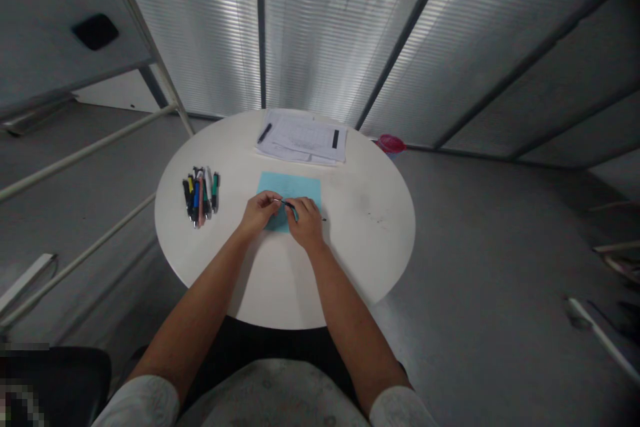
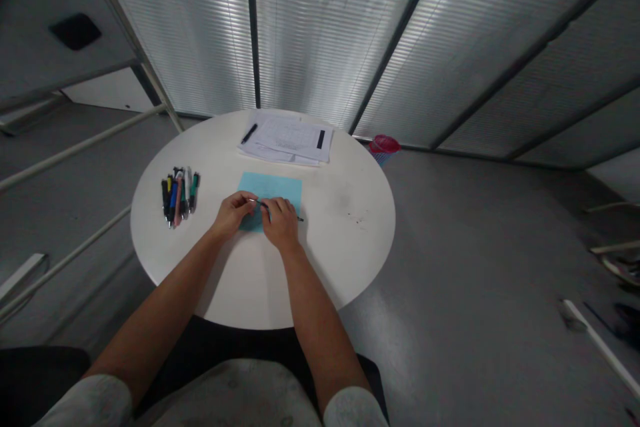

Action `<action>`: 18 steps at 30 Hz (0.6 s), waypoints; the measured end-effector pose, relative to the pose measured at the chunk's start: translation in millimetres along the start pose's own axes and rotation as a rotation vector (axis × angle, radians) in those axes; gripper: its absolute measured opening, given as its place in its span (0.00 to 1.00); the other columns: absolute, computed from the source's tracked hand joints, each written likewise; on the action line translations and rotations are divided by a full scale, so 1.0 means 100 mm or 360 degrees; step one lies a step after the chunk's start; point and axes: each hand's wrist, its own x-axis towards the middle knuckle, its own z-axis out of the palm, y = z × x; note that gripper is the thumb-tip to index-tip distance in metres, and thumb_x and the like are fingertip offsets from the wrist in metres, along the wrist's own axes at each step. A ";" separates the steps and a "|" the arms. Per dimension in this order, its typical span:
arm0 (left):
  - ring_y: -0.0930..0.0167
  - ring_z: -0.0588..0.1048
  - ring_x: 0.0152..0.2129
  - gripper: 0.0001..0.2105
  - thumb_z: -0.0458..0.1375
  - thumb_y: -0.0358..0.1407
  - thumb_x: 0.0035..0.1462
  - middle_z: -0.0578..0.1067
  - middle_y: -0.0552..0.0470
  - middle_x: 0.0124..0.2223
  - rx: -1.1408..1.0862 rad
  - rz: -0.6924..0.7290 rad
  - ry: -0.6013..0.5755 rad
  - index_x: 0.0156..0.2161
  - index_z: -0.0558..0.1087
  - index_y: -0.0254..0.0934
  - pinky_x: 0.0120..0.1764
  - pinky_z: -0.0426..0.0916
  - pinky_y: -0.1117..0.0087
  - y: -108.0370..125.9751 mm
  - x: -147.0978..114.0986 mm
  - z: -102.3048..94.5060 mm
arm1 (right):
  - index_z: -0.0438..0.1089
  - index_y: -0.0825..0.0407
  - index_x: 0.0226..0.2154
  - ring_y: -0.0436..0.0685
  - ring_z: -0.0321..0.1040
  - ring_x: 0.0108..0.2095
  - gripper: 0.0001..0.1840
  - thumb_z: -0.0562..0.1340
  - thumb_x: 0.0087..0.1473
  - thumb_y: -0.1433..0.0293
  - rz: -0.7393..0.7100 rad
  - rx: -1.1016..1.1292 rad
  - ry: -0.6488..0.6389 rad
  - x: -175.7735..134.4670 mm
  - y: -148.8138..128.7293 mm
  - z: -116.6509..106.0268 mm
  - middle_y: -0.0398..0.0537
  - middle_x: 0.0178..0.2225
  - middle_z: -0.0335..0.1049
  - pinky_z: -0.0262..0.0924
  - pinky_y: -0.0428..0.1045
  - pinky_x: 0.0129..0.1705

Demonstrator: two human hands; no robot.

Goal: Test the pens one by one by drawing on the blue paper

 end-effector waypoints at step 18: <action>0.75 0.69 0.22 0.13 0.67 0.38 0.43 0.72 0.54 0.25 0.0039 -0.0138 -0.0073 0.34 0.76 0.32 0.29 0.62 0.72 -0.02 0.00 -0.01 | 0.69 0.49 0.39 0.59 0.65 0.42 0.08 0.57 0.57 0.71 0.0094 0.0202 0.0031 -0.01 0.07 0.07 0.51 0.38 0.70 0.62 0.55 0.48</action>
